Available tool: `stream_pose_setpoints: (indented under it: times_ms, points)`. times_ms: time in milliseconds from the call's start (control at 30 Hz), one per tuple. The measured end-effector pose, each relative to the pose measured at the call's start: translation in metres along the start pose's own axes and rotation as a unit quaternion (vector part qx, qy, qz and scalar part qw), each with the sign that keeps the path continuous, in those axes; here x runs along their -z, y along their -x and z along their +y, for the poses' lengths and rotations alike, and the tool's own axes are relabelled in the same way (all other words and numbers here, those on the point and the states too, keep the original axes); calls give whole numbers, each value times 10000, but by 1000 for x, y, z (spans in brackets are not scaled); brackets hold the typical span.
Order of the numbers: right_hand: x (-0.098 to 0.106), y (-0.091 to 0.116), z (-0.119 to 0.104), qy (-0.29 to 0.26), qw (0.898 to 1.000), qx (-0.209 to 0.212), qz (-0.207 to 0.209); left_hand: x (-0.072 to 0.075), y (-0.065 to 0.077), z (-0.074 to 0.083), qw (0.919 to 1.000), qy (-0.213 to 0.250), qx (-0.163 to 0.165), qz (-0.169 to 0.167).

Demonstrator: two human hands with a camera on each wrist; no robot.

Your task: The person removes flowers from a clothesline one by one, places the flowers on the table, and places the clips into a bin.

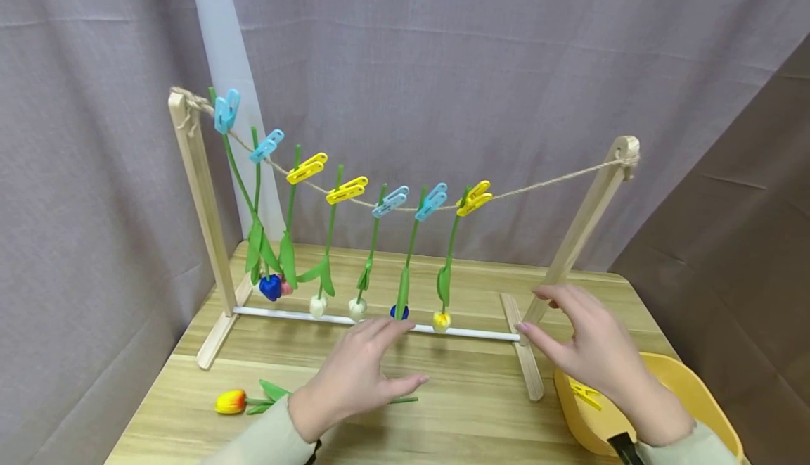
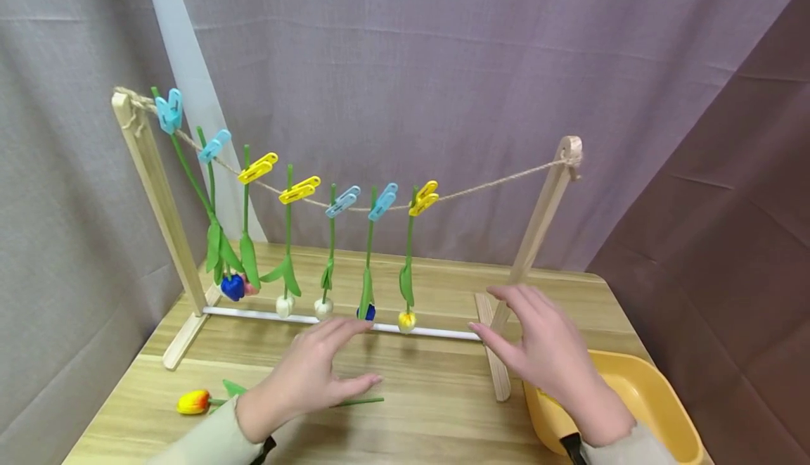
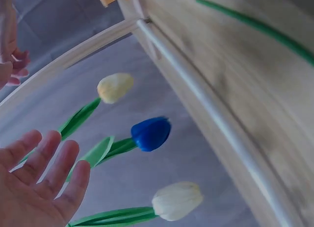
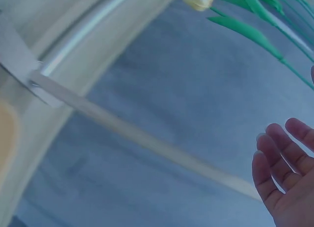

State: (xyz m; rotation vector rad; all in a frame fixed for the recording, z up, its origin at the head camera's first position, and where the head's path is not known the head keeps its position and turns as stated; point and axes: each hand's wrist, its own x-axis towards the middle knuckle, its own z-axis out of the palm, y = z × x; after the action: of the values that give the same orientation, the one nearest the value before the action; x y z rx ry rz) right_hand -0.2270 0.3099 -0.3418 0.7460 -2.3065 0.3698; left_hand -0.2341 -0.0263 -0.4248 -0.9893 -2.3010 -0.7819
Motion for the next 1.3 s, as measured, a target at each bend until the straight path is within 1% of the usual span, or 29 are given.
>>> stream_pose_setpoints:
  times_ms: [100,133,267,433,633,733,800,1000,1100,1200,1300]
  points:
    - [3,-15,-5,-72,9992,338,201,2,-7,1,9997,93,-110,177]
    - [5,-20,-7,-77,9989,389,235,3,-9,1,9996,118,-133,220]
    - [9,-37,-13,-102,9970,645,426,6,-16,2,9993,256,-118,244]
    - [15,-54,-20,-173,9926,1001,665,11,-24,4,9991,322,-110,263]
    - [25,-66,-26,-88,9910,1124,717,12,-31,7,9989,276,-178,335]
    - [29,-73,-28,-98,9903,1189,706,13,-36,10,9986,326,-172,378]
    - [31,-79,-30,-121,9893,1258,731,14,-41,12,9984,397,-169,359]
    - [37,-99,-39,-177,9831,1489,1046,16,-58,18,9977,623,-173,179]
    - [39,-110,-45,-153,9816,1535,1125,17,-67,22,9966,810,-45,164]
    - [41,-121,-50,-179,9800,1622,1139,16,-76,27,9936,1095,255,125]
    - [40,-130,-50,-173,9783,1761,1079,14,-83,30,9875,1464,583,100]
